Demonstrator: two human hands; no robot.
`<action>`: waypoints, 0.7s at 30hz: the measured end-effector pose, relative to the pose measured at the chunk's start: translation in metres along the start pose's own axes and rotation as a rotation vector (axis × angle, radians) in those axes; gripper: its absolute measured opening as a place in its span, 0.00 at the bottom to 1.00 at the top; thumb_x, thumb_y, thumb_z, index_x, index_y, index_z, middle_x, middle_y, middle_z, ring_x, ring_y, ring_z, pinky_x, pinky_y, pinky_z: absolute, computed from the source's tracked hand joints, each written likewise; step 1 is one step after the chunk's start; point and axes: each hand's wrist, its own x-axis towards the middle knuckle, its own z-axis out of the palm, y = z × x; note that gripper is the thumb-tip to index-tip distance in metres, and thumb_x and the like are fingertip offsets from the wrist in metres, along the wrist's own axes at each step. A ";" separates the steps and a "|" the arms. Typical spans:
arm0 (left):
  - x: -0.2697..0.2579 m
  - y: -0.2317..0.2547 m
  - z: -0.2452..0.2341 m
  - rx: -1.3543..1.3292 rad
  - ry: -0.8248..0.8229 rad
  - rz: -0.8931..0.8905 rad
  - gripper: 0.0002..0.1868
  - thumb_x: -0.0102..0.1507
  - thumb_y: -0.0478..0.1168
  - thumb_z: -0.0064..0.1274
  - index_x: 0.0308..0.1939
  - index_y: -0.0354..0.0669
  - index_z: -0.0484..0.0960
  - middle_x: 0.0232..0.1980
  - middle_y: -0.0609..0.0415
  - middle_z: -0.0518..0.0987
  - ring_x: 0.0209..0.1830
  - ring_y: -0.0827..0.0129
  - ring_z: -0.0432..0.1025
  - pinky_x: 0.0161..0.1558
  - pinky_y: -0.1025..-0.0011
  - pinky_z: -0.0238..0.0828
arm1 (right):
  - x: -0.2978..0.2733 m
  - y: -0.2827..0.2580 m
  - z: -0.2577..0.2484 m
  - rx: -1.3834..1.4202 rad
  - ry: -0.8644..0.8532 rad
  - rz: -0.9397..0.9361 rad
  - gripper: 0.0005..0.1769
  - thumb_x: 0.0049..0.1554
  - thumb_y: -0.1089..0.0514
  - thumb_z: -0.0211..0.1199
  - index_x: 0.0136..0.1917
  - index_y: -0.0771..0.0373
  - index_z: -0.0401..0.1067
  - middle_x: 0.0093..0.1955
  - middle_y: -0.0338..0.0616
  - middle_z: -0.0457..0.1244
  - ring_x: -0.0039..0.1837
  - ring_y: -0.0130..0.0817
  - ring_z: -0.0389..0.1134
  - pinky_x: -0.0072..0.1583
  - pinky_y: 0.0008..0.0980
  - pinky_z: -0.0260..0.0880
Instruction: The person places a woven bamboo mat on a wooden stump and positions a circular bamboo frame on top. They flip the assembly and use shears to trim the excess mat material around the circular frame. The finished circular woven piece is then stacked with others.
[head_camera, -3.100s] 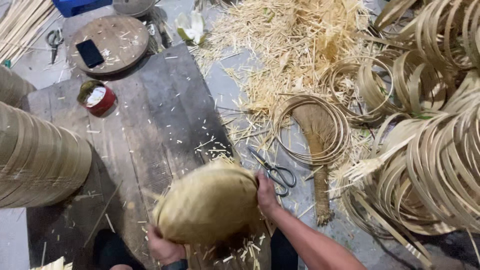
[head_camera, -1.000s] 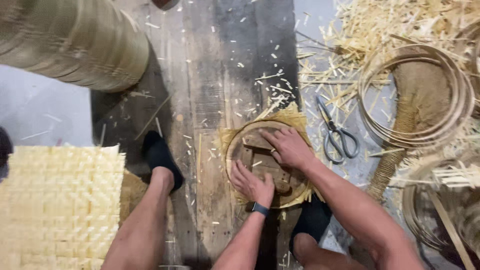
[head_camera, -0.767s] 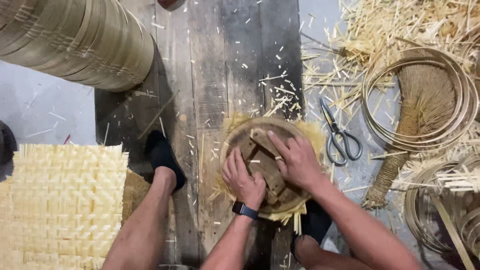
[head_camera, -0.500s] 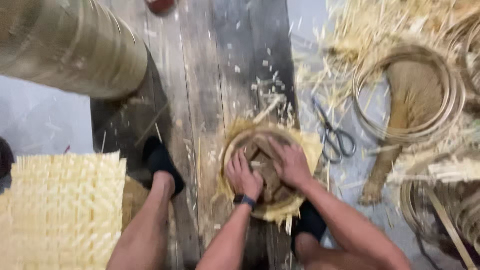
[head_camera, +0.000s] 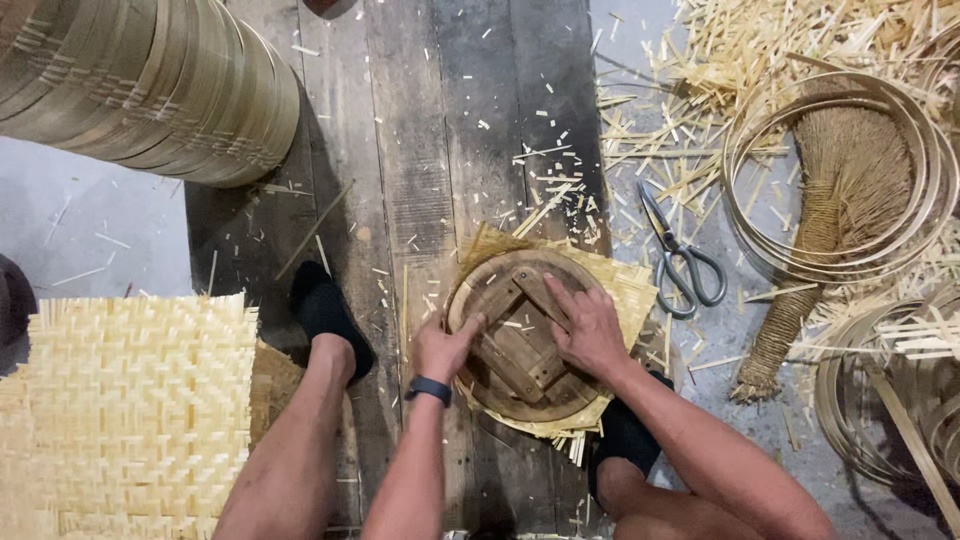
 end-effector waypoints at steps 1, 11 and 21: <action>0.011 -0.003 -0.002 -0.012 -0.040 0.056 0.54 0.52 0.65 0.67 0.72 0.37 0.67 0.67 0.33 0.72 0.66 0.47 0.70 0.66 0.53 0.66 | 0.001 0.000 0.000 -0.004 -0.011 0.005 0.51 0.49 0.54 0.71 0.81 0.50 0.52 0.42 0.48 0.62 0.51 0.46 0.60 0.60 0.48 0.59; 0.021 0.018 -0.014 0.121 -0.208 -0.002 0.48 0.47 0.64 0.69 0.58 0.27 0.82 0.56 0.34 0.84 0.57 0.50 0.81 0.60 0.58 0.75 | 0.001 -0.004 -0.005 -0.009 -0.048 0.006 0.46 0.52 0.50 0.70 0.79 0.55 0.55 0.48 0.51 0.62 0.55 0.50 0.62 0.65 0.52 0.58; 0.047 0.161 0.032 0.562 -0.220 1.027 0.51 0.53 0.69 0.65 0.73 0.51 0.66 0.70 0.43 0.72 0.71 0.47 0.64 0.71 0.49 0.61 | -0.032 0.065 -0.049 0.719 -0.103 0.924 0.35 0.52 0.48 0.73 0.67 0.64 0.67 0.60 0.50 0.68 0.60 0.39 0.71 0.63 0.36 0.70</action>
